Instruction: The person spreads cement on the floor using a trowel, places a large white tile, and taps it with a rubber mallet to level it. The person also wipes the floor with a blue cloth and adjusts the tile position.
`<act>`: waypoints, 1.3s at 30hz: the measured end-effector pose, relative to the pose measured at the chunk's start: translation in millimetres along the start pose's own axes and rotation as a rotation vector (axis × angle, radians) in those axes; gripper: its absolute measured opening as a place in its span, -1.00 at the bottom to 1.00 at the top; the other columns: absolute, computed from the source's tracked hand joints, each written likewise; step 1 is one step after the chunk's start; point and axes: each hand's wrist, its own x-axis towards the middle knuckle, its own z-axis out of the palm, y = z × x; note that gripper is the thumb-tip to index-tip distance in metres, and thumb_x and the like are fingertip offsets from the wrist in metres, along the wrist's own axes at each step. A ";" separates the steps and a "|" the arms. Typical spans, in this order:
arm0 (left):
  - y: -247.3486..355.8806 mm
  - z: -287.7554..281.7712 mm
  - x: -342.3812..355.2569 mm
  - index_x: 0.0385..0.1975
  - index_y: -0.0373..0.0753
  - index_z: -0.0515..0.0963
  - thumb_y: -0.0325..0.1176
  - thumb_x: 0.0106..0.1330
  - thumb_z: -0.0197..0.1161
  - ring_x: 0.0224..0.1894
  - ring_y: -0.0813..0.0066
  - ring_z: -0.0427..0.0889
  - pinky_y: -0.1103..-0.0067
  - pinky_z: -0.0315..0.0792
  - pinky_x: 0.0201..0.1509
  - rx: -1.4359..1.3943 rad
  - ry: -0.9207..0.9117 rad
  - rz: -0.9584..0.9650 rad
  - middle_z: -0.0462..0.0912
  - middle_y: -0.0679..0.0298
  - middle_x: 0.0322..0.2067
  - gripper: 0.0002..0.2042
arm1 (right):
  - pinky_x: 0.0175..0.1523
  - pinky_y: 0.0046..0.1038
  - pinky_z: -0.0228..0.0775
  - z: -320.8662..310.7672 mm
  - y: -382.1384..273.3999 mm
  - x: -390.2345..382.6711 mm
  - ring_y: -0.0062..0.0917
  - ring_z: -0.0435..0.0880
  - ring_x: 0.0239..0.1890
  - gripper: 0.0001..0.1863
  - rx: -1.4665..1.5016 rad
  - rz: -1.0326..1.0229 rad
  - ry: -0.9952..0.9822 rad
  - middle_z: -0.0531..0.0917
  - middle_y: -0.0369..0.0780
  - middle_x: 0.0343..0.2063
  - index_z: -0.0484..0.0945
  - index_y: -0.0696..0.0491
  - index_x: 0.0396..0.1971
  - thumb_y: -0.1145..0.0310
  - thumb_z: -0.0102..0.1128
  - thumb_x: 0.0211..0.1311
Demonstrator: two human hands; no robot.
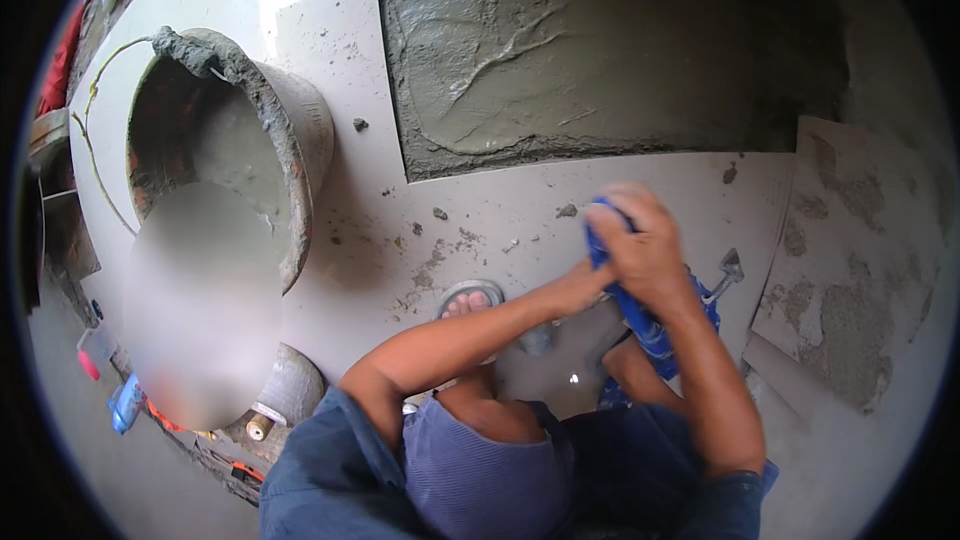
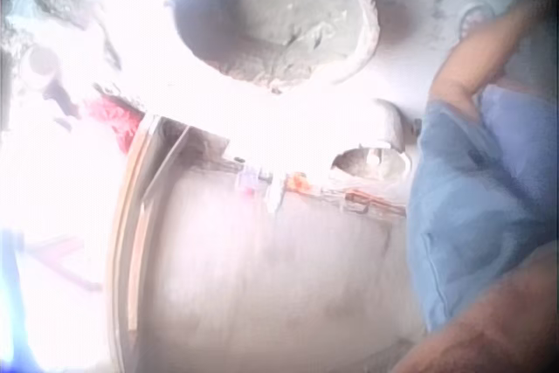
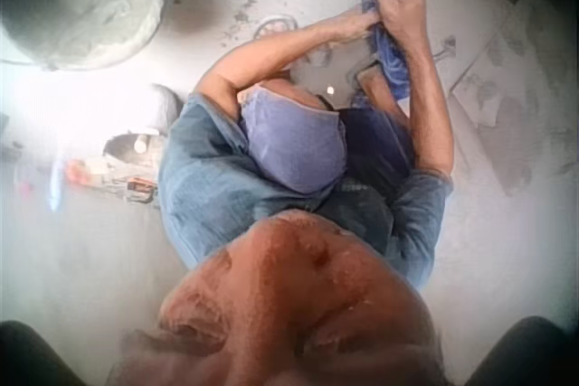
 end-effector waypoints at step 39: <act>-15.3 -54.7 -48.3 0.06 -0.36 0.46 -0.14 0.47 0.02 -0.10 0.58 0.51 0.56 0.40 0.08 0.029 0.355 -0.105 0.61 0.28 -0.12 -0.61 | -0.27 -0.37 0.36 119.2 56.7 74.2 -0.39 0.53 -0.35 -0.93 -0.683 -0.372 -0.292 0.44 -0.20 -0.44 0.46 0.04 -0.50 0.43 0.14 -0.02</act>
